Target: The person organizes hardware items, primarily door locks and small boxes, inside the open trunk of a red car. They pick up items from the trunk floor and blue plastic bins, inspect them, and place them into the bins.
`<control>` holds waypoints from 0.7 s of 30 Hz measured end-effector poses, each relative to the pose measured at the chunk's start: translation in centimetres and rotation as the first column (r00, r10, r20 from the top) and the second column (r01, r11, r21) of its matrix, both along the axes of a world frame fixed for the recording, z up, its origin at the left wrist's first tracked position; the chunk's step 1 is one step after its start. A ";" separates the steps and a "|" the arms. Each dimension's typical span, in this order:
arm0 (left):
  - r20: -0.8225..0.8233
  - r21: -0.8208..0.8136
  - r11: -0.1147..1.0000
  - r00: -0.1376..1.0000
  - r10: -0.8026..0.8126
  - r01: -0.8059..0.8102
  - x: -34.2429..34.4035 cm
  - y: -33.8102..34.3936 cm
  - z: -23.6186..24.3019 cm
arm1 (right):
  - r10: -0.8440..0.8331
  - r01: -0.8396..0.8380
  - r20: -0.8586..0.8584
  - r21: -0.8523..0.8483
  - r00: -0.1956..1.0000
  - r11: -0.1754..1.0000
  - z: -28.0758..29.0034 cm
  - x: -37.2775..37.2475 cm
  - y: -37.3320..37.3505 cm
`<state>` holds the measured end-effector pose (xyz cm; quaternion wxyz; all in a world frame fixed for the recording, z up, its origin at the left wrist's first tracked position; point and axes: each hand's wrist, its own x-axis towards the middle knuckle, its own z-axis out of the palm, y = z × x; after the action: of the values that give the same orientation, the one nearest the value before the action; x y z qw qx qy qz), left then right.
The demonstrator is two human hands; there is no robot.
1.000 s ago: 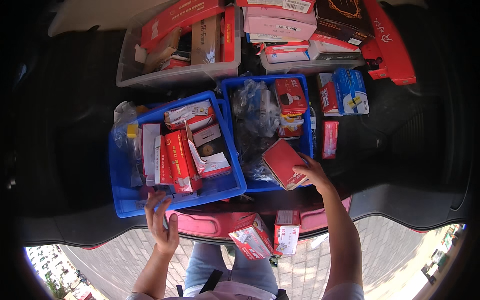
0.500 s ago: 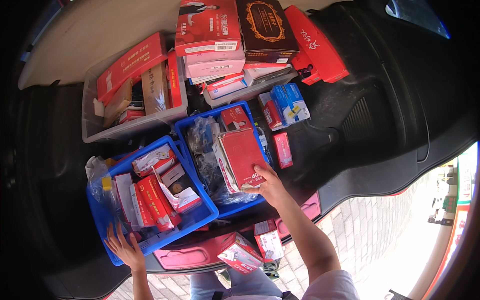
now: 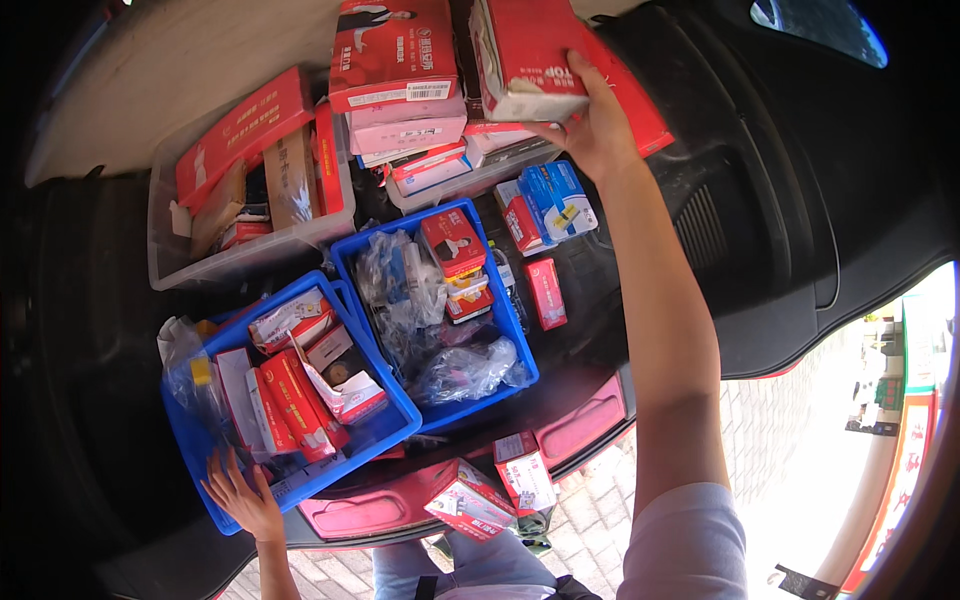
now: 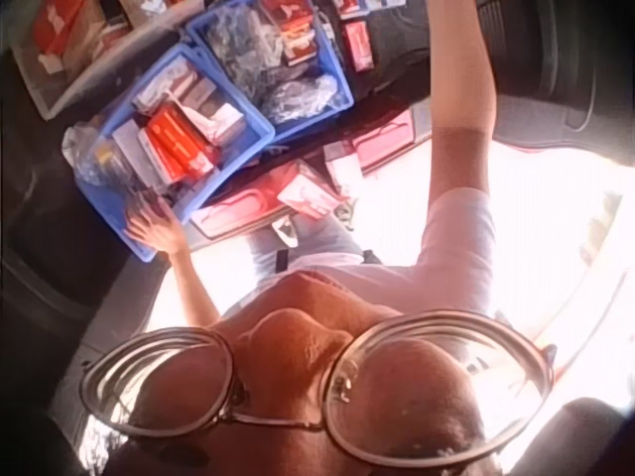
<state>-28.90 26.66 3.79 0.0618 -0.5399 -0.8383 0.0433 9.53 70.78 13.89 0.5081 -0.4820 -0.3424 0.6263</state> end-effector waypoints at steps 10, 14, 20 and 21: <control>-0.009 0.039 0.999 1.000 -0.013 0.014 -0.6 -0.4 -1.9 | -0.088 0.050 0.361 0.114 0.928 0.992 -8.1 0.8 3.0; -0.018 0.063 0.998 1.000 -0.025 0.026 -0.2 -0.3 -2.9 | -0.191 0.067 0.850 0.181 0.491 0.981 -15.8 6.0 -3.3; 0.011 0.062 0.998 1.000 -0.018 0.018 0.5 0.0 -2.9 | -0.111 0.227 0.978 0.070 0.174 0.971 -28.4 12.2 -15.1; -0.004 0.045 0.999 1.000 -0.013 0.013 0.7 -0.6 -2.3 | -0.141 0.221 0.969 0.094 0.204 0.971 -29.0 11.8 -15.4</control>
<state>-28.16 26.10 1.49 0.0758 -0.5438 -0.8354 0.0251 21.35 55.41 -15.08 0.2391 -0.8185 -0.5037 0.1386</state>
